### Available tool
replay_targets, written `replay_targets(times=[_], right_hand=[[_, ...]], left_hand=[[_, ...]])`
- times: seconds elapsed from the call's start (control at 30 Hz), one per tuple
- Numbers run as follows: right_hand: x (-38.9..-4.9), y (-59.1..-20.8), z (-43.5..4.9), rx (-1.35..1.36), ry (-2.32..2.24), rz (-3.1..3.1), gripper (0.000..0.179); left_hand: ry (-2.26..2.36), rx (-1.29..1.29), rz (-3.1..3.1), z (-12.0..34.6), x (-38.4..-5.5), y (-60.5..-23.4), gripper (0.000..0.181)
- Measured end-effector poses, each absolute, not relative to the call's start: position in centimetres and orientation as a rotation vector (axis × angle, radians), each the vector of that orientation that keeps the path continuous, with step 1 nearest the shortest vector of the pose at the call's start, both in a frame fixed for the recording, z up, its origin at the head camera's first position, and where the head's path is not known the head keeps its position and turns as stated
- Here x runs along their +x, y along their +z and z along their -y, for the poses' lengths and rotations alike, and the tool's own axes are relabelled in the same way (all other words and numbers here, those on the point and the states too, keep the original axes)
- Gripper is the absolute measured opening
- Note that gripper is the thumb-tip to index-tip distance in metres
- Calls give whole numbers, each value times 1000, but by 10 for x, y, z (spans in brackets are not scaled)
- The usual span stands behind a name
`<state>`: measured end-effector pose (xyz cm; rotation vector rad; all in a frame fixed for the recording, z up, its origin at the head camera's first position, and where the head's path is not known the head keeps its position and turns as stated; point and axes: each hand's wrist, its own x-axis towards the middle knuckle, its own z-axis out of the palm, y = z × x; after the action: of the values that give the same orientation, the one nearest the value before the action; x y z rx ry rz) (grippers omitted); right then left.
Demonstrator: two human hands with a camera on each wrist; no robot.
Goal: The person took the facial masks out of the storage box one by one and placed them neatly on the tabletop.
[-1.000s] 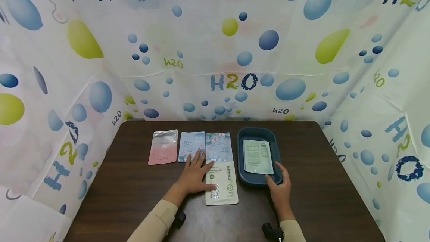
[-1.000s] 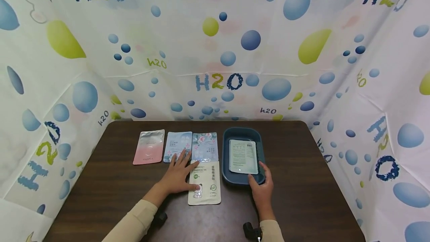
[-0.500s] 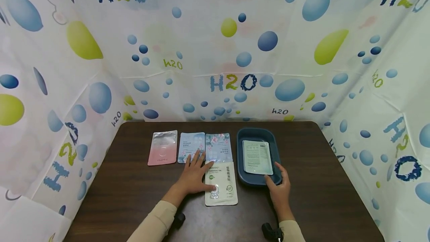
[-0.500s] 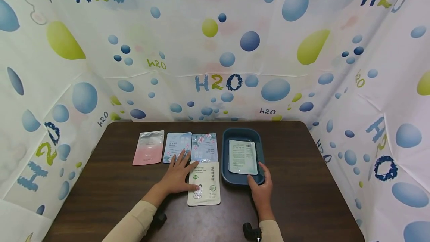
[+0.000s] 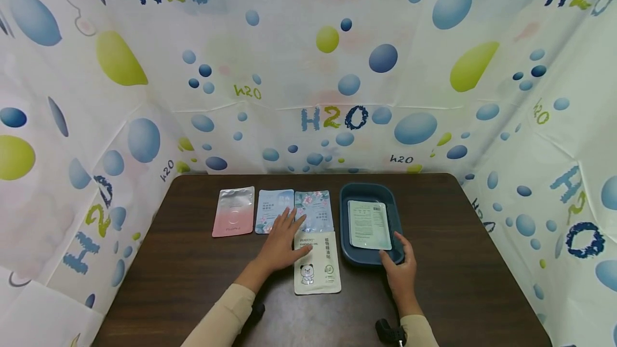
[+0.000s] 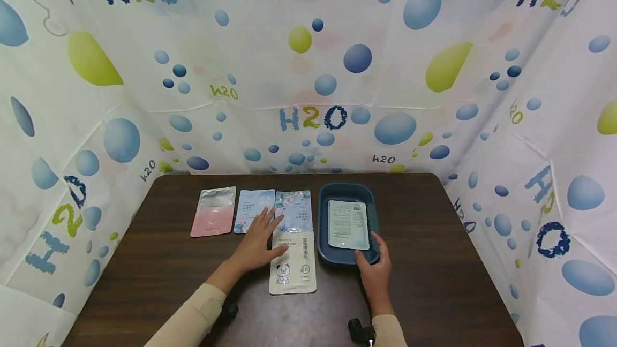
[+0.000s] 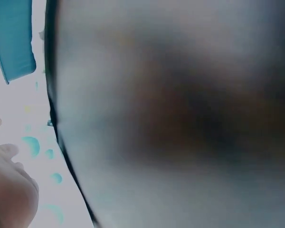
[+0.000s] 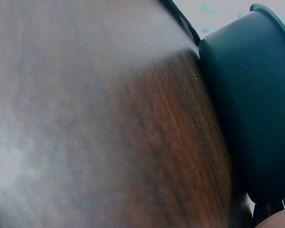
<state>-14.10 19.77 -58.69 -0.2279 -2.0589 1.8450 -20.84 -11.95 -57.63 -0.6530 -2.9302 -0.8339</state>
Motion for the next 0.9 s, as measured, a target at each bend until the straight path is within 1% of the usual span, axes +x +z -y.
replay_targets(times=[0.4,0.83,0.9], right_hand=[[-140,-584,-199,-222,1884,2056,59],[-140,-583,-199,-235,1879,2064,60],[-143,-590,-201,-235,1877,2058,61]], left_hand=[[-1173,-548,2847,101,-226,-546,87],[-1300,-593,2762,65,-245,-521,83],[-1364,-596,2744,59,-246,-515,83]])
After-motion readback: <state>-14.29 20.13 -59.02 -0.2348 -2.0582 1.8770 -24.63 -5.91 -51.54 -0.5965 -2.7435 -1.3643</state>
